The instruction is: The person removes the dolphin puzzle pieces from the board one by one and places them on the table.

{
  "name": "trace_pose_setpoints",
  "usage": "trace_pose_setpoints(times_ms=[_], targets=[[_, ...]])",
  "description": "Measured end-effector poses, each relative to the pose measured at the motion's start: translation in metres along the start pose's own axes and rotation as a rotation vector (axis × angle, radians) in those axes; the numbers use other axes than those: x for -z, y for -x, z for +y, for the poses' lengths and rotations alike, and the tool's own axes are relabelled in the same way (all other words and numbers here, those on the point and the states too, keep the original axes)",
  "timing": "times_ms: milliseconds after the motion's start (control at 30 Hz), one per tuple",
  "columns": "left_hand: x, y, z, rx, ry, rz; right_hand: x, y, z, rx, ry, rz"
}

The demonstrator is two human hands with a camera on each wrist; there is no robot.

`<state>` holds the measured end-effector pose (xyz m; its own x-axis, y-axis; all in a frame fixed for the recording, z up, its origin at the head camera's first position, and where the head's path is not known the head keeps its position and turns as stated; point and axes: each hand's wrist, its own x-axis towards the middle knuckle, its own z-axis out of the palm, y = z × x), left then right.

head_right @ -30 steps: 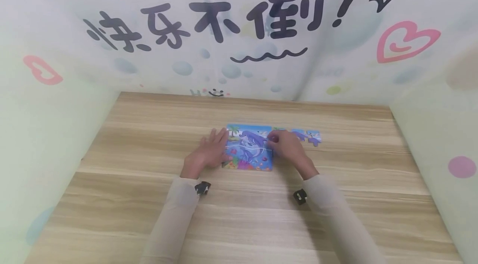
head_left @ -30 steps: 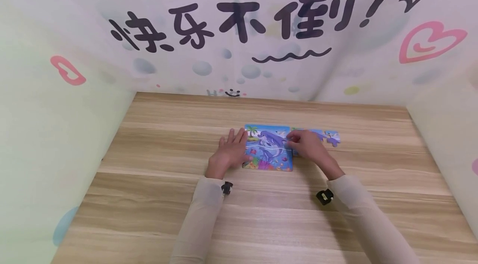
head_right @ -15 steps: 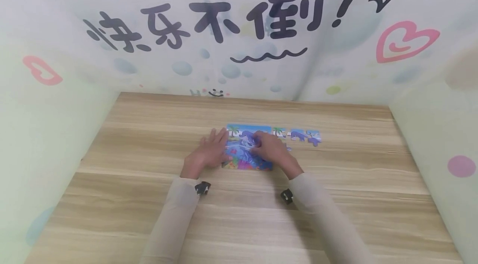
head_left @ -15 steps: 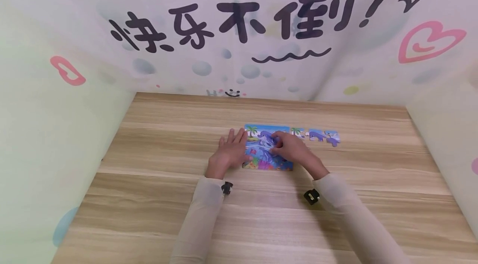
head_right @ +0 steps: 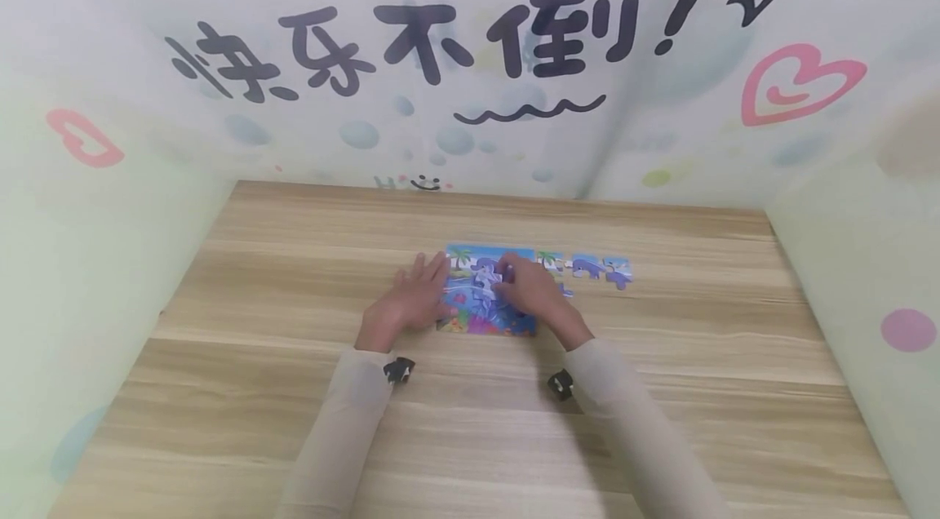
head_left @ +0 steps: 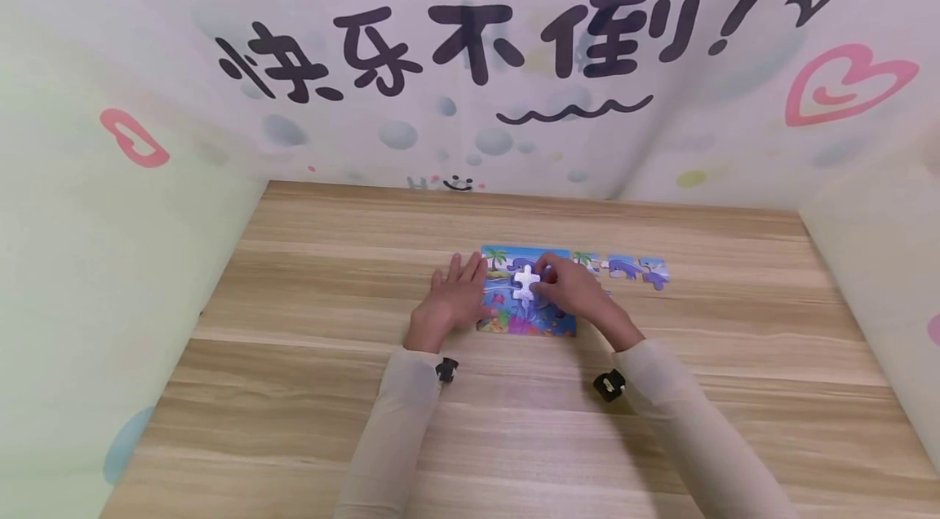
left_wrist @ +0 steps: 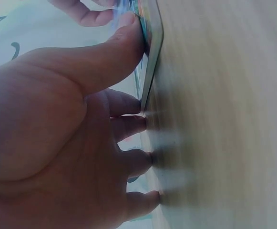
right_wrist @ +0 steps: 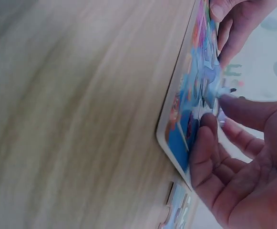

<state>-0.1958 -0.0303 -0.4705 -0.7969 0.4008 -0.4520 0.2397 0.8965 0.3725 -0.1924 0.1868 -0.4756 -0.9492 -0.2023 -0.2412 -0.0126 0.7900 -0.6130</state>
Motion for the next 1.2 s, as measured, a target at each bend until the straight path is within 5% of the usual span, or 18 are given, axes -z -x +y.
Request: trace_pose_setpoints(times_ms=[700, 1200], targets=[[0.001, 0.001, 0.001, 0.002, -0.023, -0.008, 0.001, -0.001, 0.006, -0.011, -0.267, 0.064], [-0.001, 0.0, 0.0, -0.004, -0.018, -0.001, 0.02, 0.011, 0.036, -0.08, -0.352, 0.051]])
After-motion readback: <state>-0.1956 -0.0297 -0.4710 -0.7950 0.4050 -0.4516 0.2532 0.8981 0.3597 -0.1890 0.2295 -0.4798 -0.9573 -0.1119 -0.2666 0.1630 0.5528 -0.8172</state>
